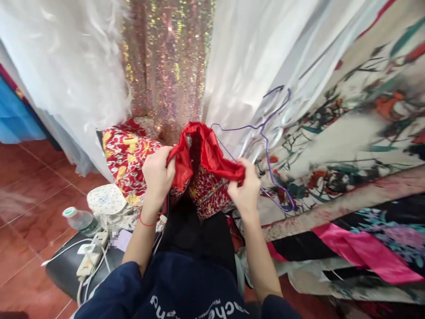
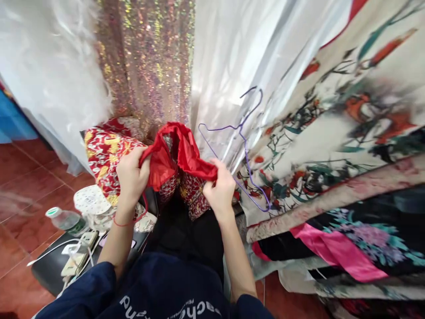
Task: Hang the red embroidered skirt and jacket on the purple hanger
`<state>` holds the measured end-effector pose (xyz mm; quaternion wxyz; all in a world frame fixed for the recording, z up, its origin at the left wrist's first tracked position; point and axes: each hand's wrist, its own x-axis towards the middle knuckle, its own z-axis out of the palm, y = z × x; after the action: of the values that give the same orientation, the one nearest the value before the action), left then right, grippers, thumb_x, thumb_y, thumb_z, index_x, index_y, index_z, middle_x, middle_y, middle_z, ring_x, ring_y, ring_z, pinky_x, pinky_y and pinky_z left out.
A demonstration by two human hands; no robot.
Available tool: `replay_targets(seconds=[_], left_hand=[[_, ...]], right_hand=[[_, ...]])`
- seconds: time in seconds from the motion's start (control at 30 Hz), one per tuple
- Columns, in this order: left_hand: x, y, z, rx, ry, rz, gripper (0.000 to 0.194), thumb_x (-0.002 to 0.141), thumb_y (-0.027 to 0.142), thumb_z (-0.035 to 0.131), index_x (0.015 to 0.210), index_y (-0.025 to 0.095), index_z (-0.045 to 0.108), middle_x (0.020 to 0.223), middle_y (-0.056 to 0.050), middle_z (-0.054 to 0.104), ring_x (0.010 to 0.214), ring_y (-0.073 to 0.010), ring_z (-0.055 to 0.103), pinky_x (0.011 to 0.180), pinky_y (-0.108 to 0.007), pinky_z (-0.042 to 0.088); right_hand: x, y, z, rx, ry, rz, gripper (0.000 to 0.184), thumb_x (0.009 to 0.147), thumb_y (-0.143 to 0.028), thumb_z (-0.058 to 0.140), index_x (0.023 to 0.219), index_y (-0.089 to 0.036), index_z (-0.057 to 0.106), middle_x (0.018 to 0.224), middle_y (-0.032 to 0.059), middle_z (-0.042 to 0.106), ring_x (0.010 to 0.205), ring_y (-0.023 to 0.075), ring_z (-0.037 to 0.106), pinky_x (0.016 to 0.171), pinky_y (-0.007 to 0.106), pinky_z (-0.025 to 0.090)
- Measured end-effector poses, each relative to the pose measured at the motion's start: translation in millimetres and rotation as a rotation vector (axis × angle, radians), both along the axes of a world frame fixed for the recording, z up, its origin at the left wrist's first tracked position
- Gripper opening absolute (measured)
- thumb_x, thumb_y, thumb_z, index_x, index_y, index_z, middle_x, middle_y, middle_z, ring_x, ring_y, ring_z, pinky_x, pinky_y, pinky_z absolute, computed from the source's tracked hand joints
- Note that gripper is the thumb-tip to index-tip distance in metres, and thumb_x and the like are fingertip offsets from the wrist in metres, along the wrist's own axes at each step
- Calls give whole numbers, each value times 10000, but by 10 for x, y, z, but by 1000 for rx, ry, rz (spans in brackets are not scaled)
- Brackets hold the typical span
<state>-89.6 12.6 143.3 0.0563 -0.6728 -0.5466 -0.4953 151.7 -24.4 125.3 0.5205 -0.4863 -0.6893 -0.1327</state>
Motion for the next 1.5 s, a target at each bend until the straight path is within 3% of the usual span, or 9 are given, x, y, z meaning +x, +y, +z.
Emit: replay_targets(seconds=[0.1,0.23,0.53,0.77,0.87,0.97,1.1,1.3,1.5], left_hand=[[335,109,-110,-78,105,-16,194,945,248,495,954,206,684,882,-60,739,833,-220,670,763,-308,441],[556,253,-168,-171,166,-16,208,968,285,473,958,206,665,835,-65,731,770,-235,662,704,-311,400],[1014,898,-419,-189,149,33,255,979,349,446,908,194,635,1013,-144,699,1051,-326,601,894,-426,428],[1201,1630,-756,-187,-35,-64,174,894,338,537,854,190,619,1006,-179,696,1061,-369,590,969,-576,400],[1279,1583,-696,-61,-12,-178,219,887,296,530,1033,170,633,1146,-193,659,1162,-359,561,1008,-545,405],[1386,1393,-556,74,139,-448,339,904,295,532,1209,162,600,1339,-189,578,1316,-321,488,1091,-493,381],[1566,1274,-439,95,387,-735,279,967,368,515,1165,215,637,1388,-122,585,1409,-290,426,1178,-502,257],[1577,1335,-521,-9,529,-836,300,1008,423,489,923,212,685,912,-43,716,903,-203,604,972,-399,376],[1309,1208,-559,80,460,-778,310,990,449,525,852,225,690,815,-28,714,784,-197,565,835,-377,375]], right_hand=[[137,-164,-396,-135,-293,-63,685,748,4,456,1390,-225,515,1050,82,652,838,205,671,760,324,581],[381,-276,-673,-142,-580,-89,420,862,-95,512,1245,-225,627,1096,104,634,779,177,643,692,294,551],[1053,-666,-931,-372,-659,-228,85,858,-133,570,881,-194,624,867,66,638,729,181,609,610,269,486],[1560,-886,-970,-325,-546,-209,164,945,-189,538,839,-208,661,1105,135,686,908,219,675,752,345,571],[1440,-895,-902,-237,-483,-144,144,930,-137,546,894,-212,663,1097,135,700,962,238,671,772,377,569],[1310,-894,-784,-193,-288,-8,135,901,-102,578,899,-218,647,1033,108,717,923,225,647,753,374,555],[1328,-901,-607,-276,-160,230,118,926,-140,581,860,-222,633,914,49,742,871,204,579,766,372,515],[1602,-949,-598,-336,-489,-136,140,968,-150,554,889,-204,657,803,27,716,878,197,545,738,339,382],[1813,-1025,-674,-339,-348,-302,147,972,-188,558,891,-217,678,850,35,741,801,179,644,709,310,472]])
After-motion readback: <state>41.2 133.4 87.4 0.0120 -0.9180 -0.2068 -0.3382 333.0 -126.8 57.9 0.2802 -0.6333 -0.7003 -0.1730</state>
